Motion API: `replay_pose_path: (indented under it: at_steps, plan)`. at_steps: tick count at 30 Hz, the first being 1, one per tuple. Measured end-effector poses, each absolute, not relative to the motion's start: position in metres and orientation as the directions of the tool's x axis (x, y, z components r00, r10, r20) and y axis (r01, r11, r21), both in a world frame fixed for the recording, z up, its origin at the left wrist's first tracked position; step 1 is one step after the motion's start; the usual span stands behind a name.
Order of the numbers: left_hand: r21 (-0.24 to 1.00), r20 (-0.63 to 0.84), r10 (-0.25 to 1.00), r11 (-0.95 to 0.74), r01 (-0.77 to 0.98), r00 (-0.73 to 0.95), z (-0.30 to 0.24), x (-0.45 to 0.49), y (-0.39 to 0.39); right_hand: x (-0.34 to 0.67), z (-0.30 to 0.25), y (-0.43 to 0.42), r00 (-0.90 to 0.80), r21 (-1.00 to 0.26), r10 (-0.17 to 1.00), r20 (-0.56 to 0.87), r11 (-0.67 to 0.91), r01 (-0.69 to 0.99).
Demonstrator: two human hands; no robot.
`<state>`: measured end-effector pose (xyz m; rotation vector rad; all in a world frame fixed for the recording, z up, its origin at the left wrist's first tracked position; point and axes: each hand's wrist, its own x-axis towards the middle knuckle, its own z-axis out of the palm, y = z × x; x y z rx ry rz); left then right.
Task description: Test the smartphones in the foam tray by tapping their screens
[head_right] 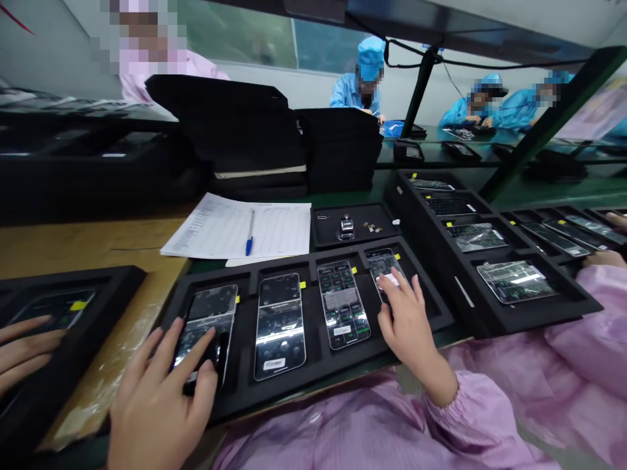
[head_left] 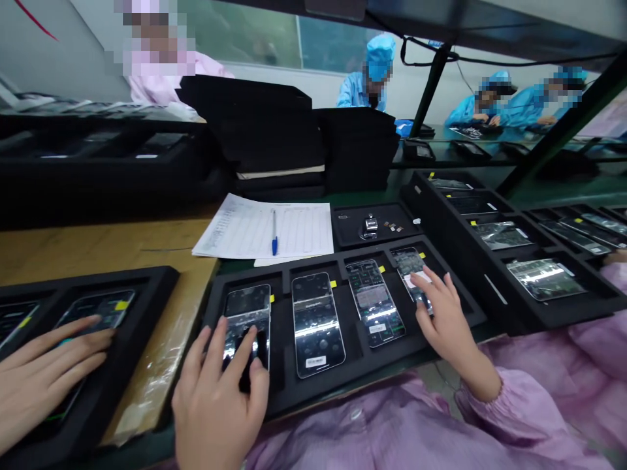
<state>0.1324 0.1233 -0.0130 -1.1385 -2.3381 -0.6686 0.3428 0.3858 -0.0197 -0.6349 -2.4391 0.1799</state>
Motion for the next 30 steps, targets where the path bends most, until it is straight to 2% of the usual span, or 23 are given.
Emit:
replay_pose_path:
  at_steps: [5,8,11,13,15,18,20,23,26,30]
  plan:
    - [0.137,0.51,0.698,0.511,0.848,-0.503,-0.012,0.128,0.12,0.363,-0.026,0.415,-0.622,-0.183,0.593,0.51,0.782,0.596]
    - [0.226,0.56,0.64,0.493,0.84,-0.526,-0.014,0.126,0.124,0.369,-0.028,0.425,-0.582,-0.151,0.644,0.497,0.724,0.673]
    - [0.349,0.614,0.545,0.461,0.816,-0.571,-0.015,0.125,0.128,0.369,-0.028,0.427,-0.626,-0.116,0.637,0.45,0.737,0.666]
    - [0.353,0.609,0.555,0.451,0.82,-0.567,-0.015,0.124,0.128,0.369,-0.028,0.427,-0.653,-0.11,0.63,0.42,0.75,0.653]
    - [0.286,0.583,0.615,0.457,0.842,-0.531,-0.014,0.123,0.126,0.369,-0.03,0.428,-0.642,-0.146,0.642,0.42,0.746,0.65]
    - [0.186,0.545,0.684,0.465,0.865,-0.485,-0.012,0.123,0.122,0.37,-0.034,0.43,-0.572,-0.273,0.684,0.453,0.718,0.641]
    - [0.208,0.536,0.682,0.464,0.861,-0.497,-0.011,0.125,0.12,0.371,-0.036,0.431,-0.526,-0.34,0.711,0.466,0.693,0.636]
    - [0.306,0.627,0.584,0.424,0.853,-0.515,-0.012,0.13,0.119,0.371,-0.035,0.43,-0.457,-0.389,0.781,0.425,0.614,0.687]
    - [0.287,0.742,0.507,0.351,0.891,-0.439,-0.019,0.135,0.116,0.372,-0.035,0.432,-0.402,-0.419,0.845,0.354,0.527,0.739]
    - [0.238,0.699,0.58,0.363,0.901,-0.418,-0.041,0.153,0.105,0.388,-0.042,0.444,-0.392,-0.437,0.867,0.306,0.494,0.752]
